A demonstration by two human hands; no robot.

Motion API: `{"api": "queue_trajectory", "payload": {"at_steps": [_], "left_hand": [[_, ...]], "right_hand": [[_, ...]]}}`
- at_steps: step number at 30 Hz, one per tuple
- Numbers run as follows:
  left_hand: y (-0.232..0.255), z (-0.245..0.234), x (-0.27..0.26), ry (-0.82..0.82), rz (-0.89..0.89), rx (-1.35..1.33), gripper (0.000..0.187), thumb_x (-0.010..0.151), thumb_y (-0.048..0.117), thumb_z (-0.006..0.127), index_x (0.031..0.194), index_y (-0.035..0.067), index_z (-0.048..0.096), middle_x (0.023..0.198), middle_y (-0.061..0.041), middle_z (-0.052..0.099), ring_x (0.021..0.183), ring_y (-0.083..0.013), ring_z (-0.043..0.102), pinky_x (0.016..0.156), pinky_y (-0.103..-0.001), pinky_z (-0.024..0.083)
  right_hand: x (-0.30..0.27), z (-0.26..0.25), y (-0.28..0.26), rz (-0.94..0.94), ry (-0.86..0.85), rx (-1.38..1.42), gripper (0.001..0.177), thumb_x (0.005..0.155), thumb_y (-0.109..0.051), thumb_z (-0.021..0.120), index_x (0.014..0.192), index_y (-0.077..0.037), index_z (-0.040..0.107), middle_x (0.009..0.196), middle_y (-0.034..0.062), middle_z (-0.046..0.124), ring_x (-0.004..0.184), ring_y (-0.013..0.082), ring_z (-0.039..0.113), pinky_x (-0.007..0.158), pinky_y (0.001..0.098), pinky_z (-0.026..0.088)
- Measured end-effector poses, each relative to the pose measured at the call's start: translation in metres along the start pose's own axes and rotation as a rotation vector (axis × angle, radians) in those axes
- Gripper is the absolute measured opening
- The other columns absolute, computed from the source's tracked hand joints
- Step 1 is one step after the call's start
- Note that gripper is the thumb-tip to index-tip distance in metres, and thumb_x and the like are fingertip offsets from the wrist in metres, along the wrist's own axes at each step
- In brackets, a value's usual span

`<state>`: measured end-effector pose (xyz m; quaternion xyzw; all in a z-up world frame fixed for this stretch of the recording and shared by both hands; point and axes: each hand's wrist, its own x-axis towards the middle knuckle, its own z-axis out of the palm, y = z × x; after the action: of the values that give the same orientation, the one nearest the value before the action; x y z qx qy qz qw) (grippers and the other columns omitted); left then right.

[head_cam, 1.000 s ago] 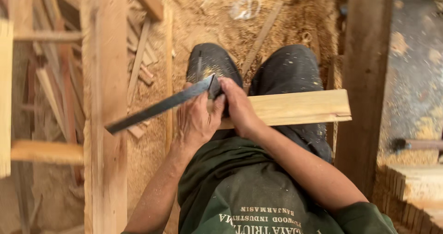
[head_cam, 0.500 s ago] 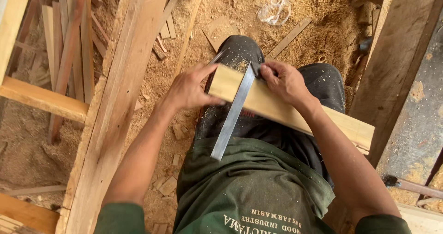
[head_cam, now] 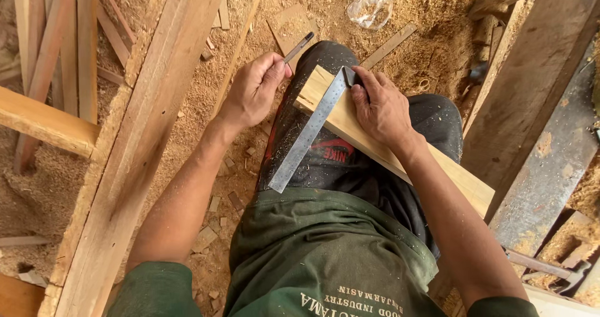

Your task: The person marks multiple wooden planks using a try square and a pencil. They measure and draw lines on each plank, then place the marked pieces into a stack.

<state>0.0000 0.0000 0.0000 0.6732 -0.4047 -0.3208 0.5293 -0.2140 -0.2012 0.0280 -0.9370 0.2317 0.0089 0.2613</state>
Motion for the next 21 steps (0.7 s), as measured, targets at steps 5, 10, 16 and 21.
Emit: {"api": "queue_trajectory", "payload": {"at_steps": [5, 10, 16, 21], "left_hand": [[0.008, 0.011, -0.014, 0.122, 0.066, -0.106, 0.032, 0.116, 0.033, 0.044, 0.102, 0.01, 0.062, 0.091, -0.002, 0.058, 0.078, -0.0097, 0.051, 0.066, -0.029, 0.049], [0.024, 0.014, -0.016, 0.17, 0.146, -0.028, 0.027, 0.113, 0.031, 0.054, 0.102, 0.011, 0.068, 0.083, -0.001, 0.051, 0.071, -0.0106, 0.044, 0.057, -0.027, 0.041], [0.039, 0.014, -0.018, 0.085, 0.109, -0.152, 0.024, 0.114, 0.03, 0.053, 0.103, 0.01, 0.062, 0.073, 0.006, 0.051, 0.058, -0.0042, 0.044, 0.048, -0.022, 0.039], [0.042, 0.014, -0.019, 0.062, 0.147, -0.139, 0.023, 0.115, 0.029, 0.052, 0.105, 0.011, 0.062, 0.073, 0.007, 0.057, 0.056, -0.0032, 0.048, 0.047, -0.021, 0.042]], "right_hand": [[-0.001, -0.003, -0.004, 0.045, -0.005, 0.065, 0.036, 0.107, -0.028, 0.053, 0.134, -0.006, 0.061, 0.112, 0.0166, 0.069, 0.094, 0.0323, 0.069, 0.08, 0.0449, 0.055], [0.0, -0.003, -0.009, 0.073, -0.011, 0.051, 0.038, 0.108, -0.031, 0.054, 0.133, -0.004, 0.062, 0.111, 0.0183, 0.069, 0.097, 0.0357, 0.068, 0.083, 0.0462, 0.054], [0.002, -0.005, -0.009, 0.044, -0.006, 0.057, 0.039, 0.11, -0.032, 0.052, 0.134, -0.003, 0.061, 0.115, 0.0193, 0.068, 0.103, 0.0386, 0.067, 0.087, 0.0468, 0.053], [0.004, -0.008, -0.014, 0.071, -0.021, 0.085, 0.04, 0.11, -0.033, 0.05, 0.135, -0.003, 0.061, 0.116, 0.0183, 0.068, 0.102, 0.0358, 0.068, 0.086, 0.0448, 0.054]]}}
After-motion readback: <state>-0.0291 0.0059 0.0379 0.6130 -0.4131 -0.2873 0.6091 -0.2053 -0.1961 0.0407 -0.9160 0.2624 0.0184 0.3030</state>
